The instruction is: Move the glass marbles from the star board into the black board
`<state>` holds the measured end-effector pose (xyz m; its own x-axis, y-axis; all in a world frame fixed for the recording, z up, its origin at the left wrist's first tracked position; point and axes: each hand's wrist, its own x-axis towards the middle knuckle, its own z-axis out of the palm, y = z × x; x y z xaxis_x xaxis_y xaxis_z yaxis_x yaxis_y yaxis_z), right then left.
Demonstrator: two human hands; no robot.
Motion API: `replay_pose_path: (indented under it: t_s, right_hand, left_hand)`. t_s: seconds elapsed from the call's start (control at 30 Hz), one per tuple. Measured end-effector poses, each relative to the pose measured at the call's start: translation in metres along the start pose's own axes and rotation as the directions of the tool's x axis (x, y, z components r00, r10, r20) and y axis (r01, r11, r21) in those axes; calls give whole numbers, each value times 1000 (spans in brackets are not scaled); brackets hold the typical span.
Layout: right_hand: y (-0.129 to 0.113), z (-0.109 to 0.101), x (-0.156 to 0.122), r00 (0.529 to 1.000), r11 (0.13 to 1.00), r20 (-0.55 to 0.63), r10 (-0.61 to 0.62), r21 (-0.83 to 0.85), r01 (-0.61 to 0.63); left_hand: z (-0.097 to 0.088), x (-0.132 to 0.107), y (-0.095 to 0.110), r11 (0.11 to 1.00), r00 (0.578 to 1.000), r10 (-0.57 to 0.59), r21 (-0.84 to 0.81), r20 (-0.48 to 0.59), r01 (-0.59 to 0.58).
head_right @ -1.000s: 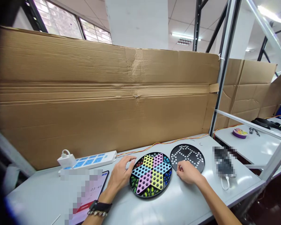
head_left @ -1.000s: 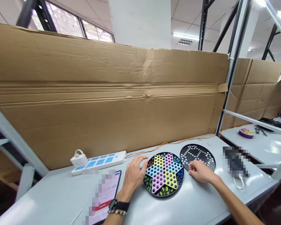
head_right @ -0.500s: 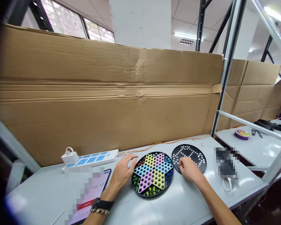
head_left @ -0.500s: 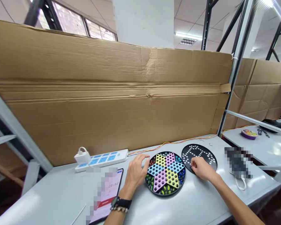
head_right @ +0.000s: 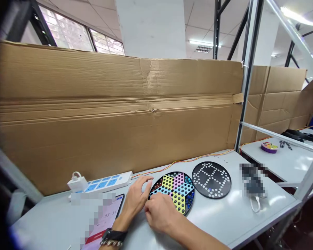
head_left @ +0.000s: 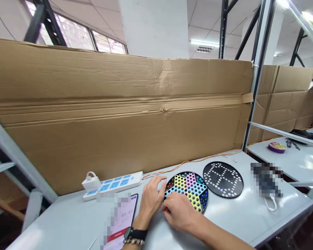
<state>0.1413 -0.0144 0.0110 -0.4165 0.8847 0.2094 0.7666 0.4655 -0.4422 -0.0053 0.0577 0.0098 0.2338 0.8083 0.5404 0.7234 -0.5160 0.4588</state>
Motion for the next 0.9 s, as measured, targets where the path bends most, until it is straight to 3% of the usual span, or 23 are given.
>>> replay_pose_path:
  t_s: [0.27, 0.4, 0.53, 0.7, 0.8, 0.9]
  right_hand:
    - [9, 4, -8, 998, 992, 20, -56, -109, 58]
    - [19, -10, -30, 986, 998, -163, -32, -56, 24]
    - [59, -40, -67, 926, 994, -371, 69, -57, -97]
    - [130, -60, -130, 856, 911, -459, 239, -199, -361]
    - [150, -57, -157, 885, 906, -415, 211, -256, -336]
    - [153, -54, -162, 898, 916, -410, 159, -278, -289]
  left_hand:
    - [-1, 0, 5, 1000, 1000, 8, -9, -1, -8]
    - [-4, 0, 8, 1000, 1000, 12, -3, -4, -12]
    - [-5, -1, 11, 1000, 1000, -4, 4, -8, 4]
    - [-2, -2, 17, 999, 998, -31, 19, 54, 30]
    - [-2, -2, 19, 999, 997, -34, 12, 72, 33]
    - [-1, -2, 19, 999, 997, -35, 13, 72, 34]
